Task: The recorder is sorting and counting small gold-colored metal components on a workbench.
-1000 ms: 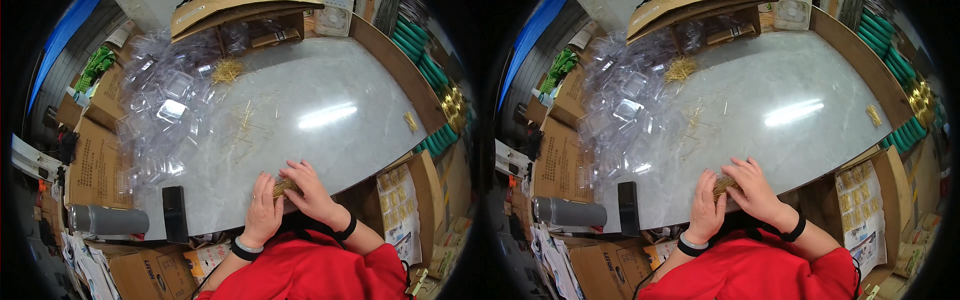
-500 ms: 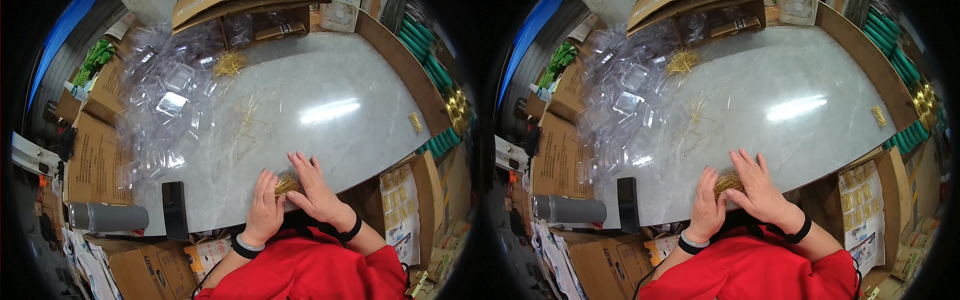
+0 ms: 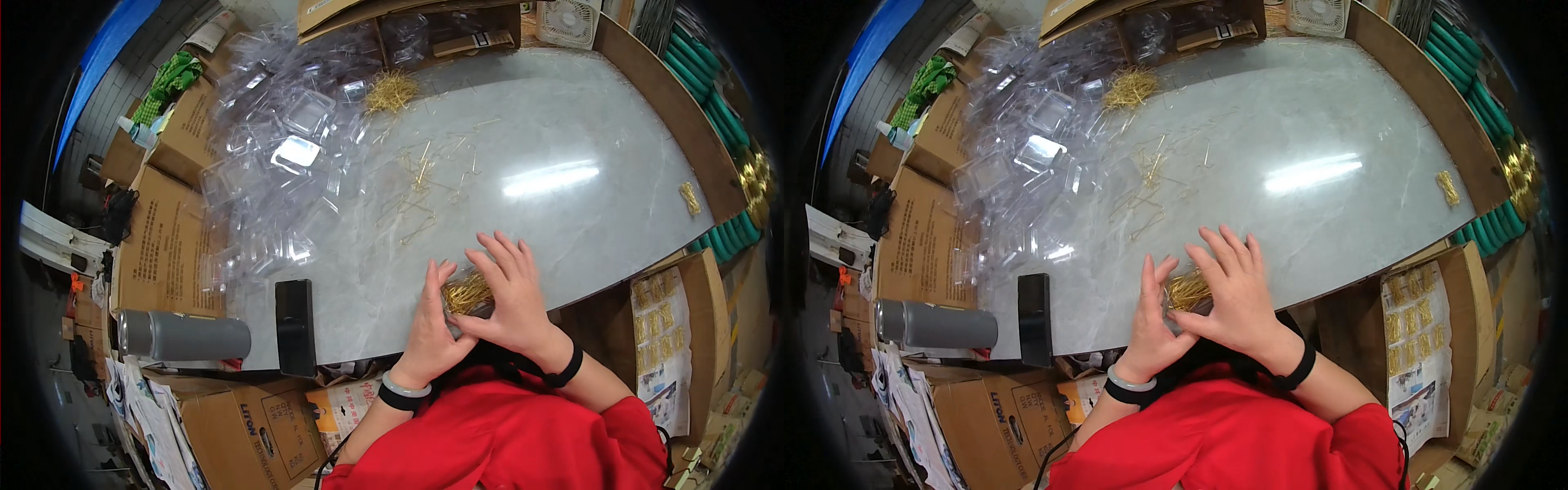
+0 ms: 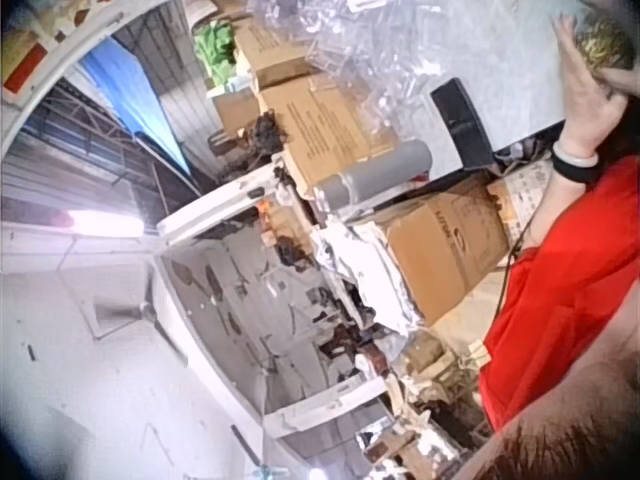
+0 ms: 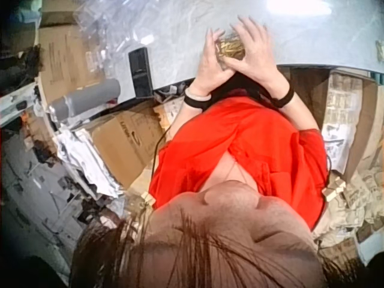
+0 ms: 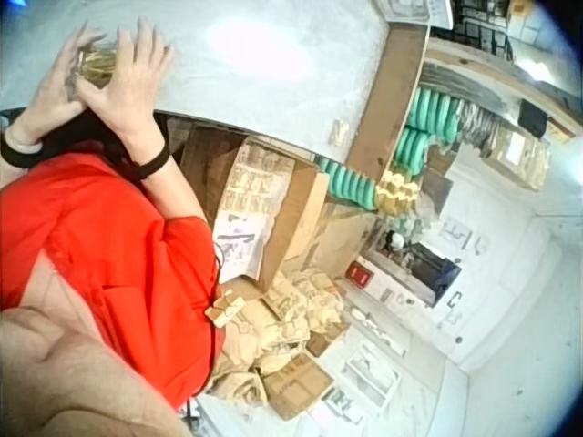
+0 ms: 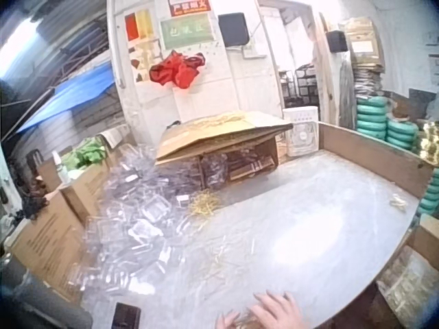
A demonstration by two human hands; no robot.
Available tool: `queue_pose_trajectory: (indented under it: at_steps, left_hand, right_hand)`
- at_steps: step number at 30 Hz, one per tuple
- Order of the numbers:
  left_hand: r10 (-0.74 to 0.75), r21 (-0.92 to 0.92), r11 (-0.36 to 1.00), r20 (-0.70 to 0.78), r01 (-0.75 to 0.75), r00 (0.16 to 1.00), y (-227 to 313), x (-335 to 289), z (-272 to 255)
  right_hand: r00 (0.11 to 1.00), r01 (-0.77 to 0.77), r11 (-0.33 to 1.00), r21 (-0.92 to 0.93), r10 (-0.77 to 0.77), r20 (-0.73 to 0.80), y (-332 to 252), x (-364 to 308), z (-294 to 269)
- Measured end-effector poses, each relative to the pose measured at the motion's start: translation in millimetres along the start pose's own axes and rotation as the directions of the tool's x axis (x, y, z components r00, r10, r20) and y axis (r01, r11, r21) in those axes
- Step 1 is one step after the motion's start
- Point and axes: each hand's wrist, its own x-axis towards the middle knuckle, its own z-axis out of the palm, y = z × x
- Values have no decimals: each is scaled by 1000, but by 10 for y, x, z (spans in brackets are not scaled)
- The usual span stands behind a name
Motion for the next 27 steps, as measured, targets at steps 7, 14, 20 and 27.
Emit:
queue_pose_trajectory:
  at_steps: [7,14,20,27]
  left_hand:
    - [29,15,999,-9,-29,1000,-7,2,10]
    - [49,-36,998,50,-48,998,41,25,-82]
    - [81,197,976,62,-91,995,135,53,-65]
    - [56,452,888,66,-80,996,176,68,121]
  right_hand:
    - [999,45,999,3,-45,-8,23,29,107]
    - [995,73,997,13,-74,62,64,-9,116]
    - [970,-240,644,727,189,154,275,-6,-97]
    - [997,70,972,225,-77,21,386,-126,-103]
